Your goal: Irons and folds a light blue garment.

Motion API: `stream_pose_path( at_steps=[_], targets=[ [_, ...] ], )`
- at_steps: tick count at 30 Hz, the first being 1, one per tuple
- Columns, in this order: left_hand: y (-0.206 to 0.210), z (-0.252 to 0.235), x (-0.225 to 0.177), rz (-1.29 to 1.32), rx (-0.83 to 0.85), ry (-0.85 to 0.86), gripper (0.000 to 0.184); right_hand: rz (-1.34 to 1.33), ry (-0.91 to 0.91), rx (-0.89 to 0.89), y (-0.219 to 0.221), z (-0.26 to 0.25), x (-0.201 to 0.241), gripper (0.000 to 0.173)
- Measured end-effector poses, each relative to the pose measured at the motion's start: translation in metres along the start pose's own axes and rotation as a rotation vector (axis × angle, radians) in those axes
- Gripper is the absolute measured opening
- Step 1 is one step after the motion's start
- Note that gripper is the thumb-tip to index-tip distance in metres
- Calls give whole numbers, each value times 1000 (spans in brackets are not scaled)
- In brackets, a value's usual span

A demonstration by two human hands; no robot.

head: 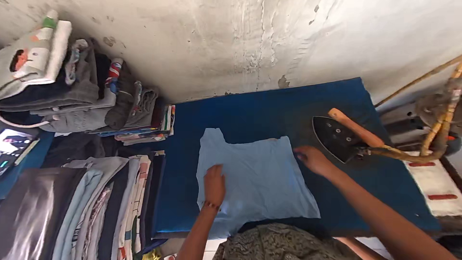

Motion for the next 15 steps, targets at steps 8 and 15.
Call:
stream_pose_path(
  at_steps=[8, 15],
  targets=[
    [6, -154, -28, -357, 239, 37, 37, 94, -127, 335, -14, -134, 20, 32],
    [71, -74, -68, -200, -265, 534, 28, 150, -235, -444, 18, -60, 51, 25]
  ],
)
Point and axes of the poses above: each hand's wrist, its own z-axis away from the middle knuckle, its own y-axis out of the palm, x = y × z, the point moved 8 cm from there along -z, towards the middle knuckle, and after that the axes turned 3 degrees about x, right-handed, at the moved point
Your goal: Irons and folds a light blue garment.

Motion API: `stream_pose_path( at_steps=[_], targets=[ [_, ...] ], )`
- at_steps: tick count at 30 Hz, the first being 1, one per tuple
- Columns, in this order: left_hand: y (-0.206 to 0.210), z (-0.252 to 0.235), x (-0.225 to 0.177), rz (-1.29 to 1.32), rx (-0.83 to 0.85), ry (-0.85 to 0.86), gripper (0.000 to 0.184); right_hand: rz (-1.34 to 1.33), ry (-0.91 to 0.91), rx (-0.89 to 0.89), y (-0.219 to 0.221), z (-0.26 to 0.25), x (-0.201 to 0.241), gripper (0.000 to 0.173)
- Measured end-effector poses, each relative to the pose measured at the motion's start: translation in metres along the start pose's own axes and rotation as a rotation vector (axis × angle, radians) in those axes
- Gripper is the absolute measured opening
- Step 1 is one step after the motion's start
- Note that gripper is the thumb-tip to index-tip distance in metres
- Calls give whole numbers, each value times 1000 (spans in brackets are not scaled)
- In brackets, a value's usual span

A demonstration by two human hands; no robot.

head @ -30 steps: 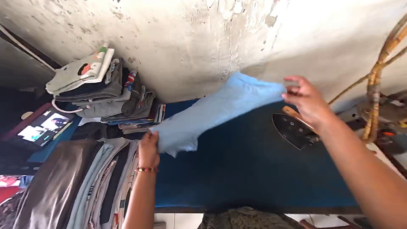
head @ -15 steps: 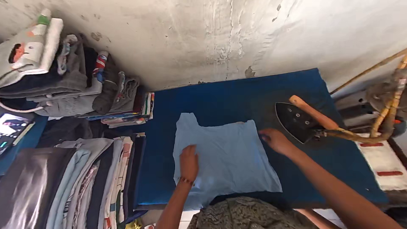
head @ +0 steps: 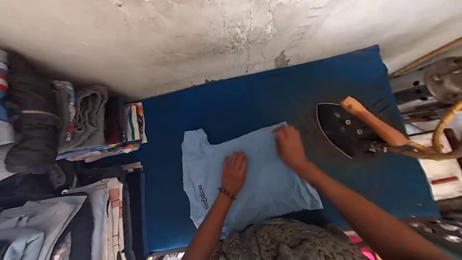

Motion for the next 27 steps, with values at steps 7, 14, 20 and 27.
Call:
stream_pose_path(
  at_steps=[7, 14, 20, 27],
  targets=[
    [-30, 32, 74, -2, 38, -422, 47, 183, 94, 2, -27, 61, -63, 70],
    [-75, 73, 182, 296, 338, -1027, 47, 162, 798, -19, -162, 47, -193, 79],
    [-63, 81, 204, 758, 407, -945, 54, -336, 794, 217, -136, 57, -134, 50],
    [-95, 78, 174, 281, 138, -764, 43, -124, 618, 499, 4, 78, 91, 65]
  ],
)
Point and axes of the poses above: each hand's wrist, its own z-axis away from the middle knuckle, its own y-axis out of the palm, x = y × z, the point moved 8 cm from there along -z, towards the middle knuckle, and after that the axes turned 3 degrees about x, right-handed, at the moved point
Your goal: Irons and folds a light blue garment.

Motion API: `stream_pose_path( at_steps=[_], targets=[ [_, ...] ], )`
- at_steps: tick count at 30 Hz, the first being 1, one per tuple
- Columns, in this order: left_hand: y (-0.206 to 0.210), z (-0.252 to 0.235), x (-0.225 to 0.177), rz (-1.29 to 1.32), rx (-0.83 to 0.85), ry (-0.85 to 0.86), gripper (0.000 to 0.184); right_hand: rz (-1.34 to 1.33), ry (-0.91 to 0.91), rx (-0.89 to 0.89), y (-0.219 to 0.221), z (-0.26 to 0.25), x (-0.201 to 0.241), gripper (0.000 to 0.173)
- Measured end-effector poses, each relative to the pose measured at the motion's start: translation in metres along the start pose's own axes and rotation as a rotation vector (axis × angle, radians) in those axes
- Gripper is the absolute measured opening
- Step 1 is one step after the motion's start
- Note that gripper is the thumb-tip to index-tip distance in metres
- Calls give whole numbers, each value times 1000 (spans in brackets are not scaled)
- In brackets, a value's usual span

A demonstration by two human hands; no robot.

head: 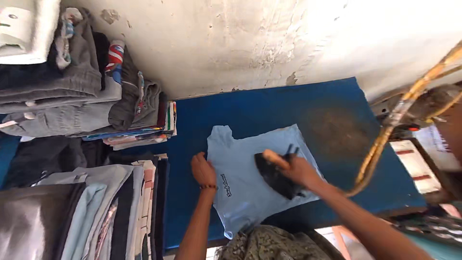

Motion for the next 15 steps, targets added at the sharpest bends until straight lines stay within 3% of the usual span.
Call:
stream_pose_path(
  at_steps=[2, 4, 7, 11, 13, 15],
  targets=[
    [22, 22, -21, -111, -111, 288, 44, 65, 8, -9, 13, -3, 35, 62],
    [47, 37, -5, -201, -131, 423, 51, 45, 18, -58, 3, -12, 40, 54],
    [48, 26, 42, -318, -125, 379, 53, -43, 106, -215, -46, -40, 4, 46],
    [45, 20, 54, -336, -143, 414, 52, -170, 260, -405, -113, -71, -78, 46],
    [46, 18, 52, -332, -134, 412, 53, -133, 229, -445, -135, -74, -98, 44],
    [43, 23, 47, -345, -114, 366, 51, -31, 131, -412, -140, -63, -89, 43]
  ],
)
Point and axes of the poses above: each hand's wrist, its own z-axis away from the middle knuckle, its own y-axis out of the palm, x = y × z, the point moved 8 cm from there along -z, towards the middle knuckle, and after that the axes turned 3 degrees about x, right-handed, at the moved point
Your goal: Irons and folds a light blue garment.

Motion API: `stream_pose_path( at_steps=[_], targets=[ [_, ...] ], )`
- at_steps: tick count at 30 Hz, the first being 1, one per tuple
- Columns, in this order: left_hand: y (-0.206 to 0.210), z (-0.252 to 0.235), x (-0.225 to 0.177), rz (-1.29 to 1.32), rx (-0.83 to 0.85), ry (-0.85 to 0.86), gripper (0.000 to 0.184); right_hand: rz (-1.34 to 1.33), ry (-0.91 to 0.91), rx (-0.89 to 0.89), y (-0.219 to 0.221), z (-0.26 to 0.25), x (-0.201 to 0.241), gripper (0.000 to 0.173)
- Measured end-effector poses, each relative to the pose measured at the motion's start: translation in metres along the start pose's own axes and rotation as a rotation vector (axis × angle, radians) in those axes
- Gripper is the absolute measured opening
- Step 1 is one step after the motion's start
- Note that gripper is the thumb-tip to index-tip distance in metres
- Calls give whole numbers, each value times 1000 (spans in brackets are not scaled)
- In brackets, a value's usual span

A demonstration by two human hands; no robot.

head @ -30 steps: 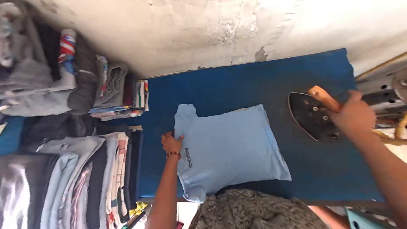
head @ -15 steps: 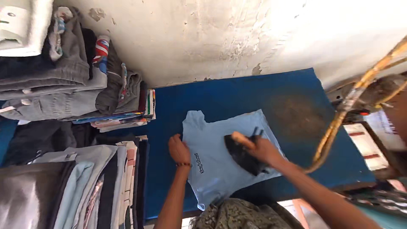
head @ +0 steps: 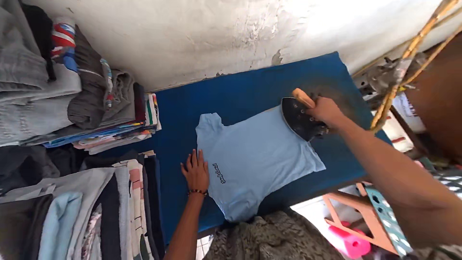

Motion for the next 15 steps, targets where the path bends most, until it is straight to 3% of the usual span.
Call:
stream_pose_path(
  at_steps=[2, 5, 9, 12, 15],
  targets=[
    [-12, 7, -18, -3, -16, -19, 50, 79, -126, 82, 8, 25, 15, 42],
    [-7, 32, -49, 15, -46, 135, 51, 211, -294, 244, 56, 75, 33, 50],
    [13, 37, -24, 49, 2, 87, 51, 362, -433, 503, 138, 181, 61, 56],
    [13, 35, -21, 48, 4, 65, 51, 428, -466, 694, 167, 245, 68, 54],
    [12, 35, -21, 50, -11, 65, 51, 349, -321, 628, 147, 240, 53, 53]
  ],
)
Point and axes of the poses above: each hand's wrist, its own z-axis away from the middle knuckle, its own y-axis out of the palm, x = y × z, the point moved 8 cm from there along -z, towards the middle knuckle, and after that the axes turned 3 degrees about x, right-handed, at the moved point
